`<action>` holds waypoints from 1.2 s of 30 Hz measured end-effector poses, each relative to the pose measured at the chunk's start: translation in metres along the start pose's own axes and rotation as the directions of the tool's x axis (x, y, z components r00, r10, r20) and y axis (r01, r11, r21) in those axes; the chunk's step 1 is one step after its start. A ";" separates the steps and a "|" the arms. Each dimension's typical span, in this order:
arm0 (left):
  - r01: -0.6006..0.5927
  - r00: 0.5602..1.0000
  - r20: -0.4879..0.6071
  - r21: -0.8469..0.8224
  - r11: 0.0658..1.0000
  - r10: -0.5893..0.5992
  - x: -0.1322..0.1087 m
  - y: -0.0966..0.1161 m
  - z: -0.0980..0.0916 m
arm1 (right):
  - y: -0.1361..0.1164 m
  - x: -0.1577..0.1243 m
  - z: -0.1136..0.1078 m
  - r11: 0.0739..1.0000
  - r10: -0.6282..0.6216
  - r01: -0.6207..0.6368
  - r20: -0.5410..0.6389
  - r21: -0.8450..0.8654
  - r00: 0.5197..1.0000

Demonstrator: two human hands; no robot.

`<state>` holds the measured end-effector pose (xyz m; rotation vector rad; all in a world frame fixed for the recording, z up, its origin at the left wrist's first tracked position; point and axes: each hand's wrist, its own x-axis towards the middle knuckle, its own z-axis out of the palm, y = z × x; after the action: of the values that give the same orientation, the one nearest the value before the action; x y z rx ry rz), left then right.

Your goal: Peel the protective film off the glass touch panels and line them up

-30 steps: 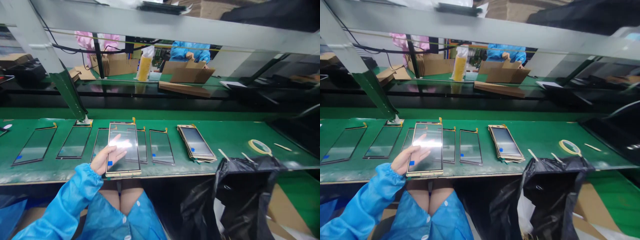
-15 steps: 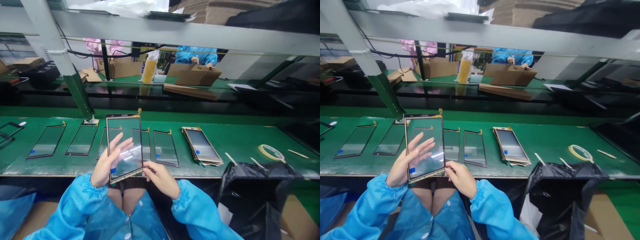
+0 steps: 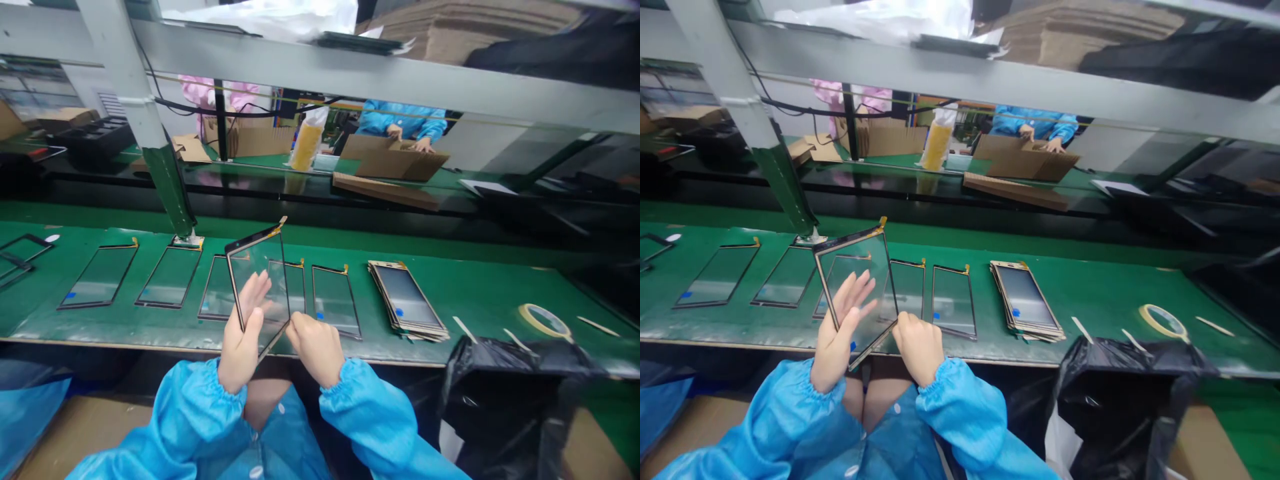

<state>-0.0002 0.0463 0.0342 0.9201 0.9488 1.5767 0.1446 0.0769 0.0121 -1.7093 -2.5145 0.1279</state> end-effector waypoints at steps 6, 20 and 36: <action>0.024 1.000 -0.019 -0.018 1.000 -0.024 0.003 -0.005 -0.004 | -0.001 0.005 0.004 0.997 -0.039 0.039 0.000 -0.060 0.999; -0.095 0.991 -0.099 -0.007 0.995 0.094 -0.007 -0.022 -0.001 | 0.002 0.010 0.023 0.991 -0.057 0.074 -0.150 0.108 0.987; 0.560 0.812 0.379 -0.291 0.776 -0.444 0.005 -0.056 -0.031 | 0.082 0.045 -0.126 0.174 0.212 0.316 -0.349 0.932 0.913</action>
<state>-0.0082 0.0561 -0.0283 0.5239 0.5712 1.0637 0.2201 0.1511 0.1283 -0.8504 -1.3910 1.0412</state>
